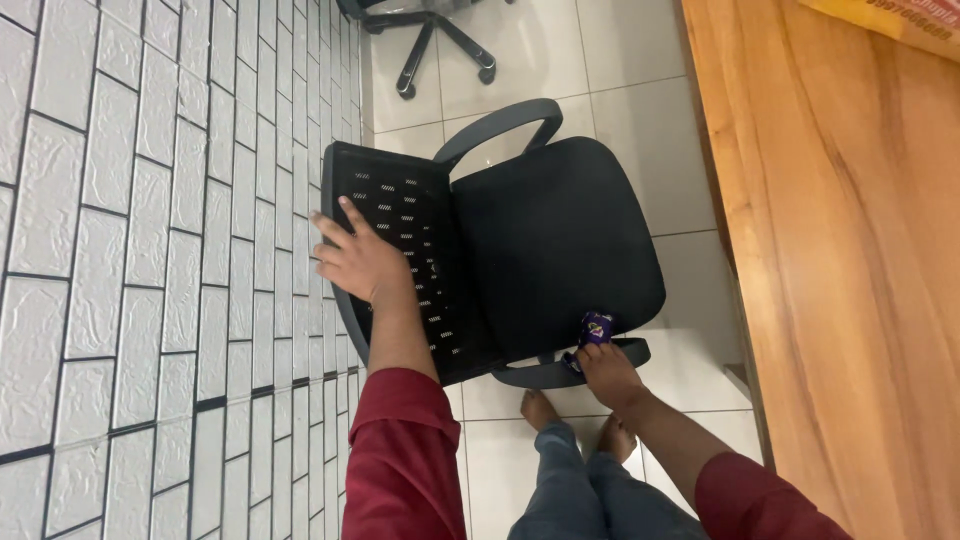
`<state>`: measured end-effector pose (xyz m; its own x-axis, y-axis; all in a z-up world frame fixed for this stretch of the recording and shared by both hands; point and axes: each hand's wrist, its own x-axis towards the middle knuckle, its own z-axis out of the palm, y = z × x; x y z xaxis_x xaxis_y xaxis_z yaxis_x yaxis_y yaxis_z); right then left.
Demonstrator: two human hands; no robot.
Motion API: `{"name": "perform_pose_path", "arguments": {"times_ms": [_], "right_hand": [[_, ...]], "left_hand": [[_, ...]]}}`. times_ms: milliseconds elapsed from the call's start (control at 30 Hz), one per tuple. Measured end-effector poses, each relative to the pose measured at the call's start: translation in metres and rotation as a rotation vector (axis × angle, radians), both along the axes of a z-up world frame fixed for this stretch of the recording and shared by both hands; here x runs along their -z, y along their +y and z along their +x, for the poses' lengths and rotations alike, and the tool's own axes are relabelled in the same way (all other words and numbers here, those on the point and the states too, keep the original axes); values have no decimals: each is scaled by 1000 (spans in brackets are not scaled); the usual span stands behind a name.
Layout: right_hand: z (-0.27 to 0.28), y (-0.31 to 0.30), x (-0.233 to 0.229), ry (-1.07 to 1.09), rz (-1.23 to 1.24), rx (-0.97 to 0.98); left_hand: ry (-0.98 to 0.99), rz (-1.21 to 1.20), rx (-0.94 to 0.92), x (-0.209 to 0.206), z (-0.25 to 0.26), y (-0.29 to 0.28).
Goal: The person cleans the backrest and seat of a black office chair with a cloth and then puts items into a storage bag.
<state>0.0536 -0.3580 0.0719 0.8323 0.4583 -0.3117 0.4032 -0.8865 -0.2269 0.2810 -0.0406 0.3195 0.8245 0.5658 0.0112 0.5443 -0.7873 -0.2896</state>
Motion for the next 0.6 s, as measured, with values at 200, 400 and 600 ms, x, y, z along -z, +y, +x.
{"name": "perform_pose_path", "arguments": {"times_ms": [200, 400, 600], "right_hand": [[-12, -23, -5, -199, -23, 6], [-15, -36, -13, -65, -149, 117], [-19, -56, -11, -169, -267, 117]], "left_hand": [[153, 153, 341, 79, -10, -24], [32, -55, 339, 103, -26, -80], [-92, 182, 334, 60, -20, -89]]}}
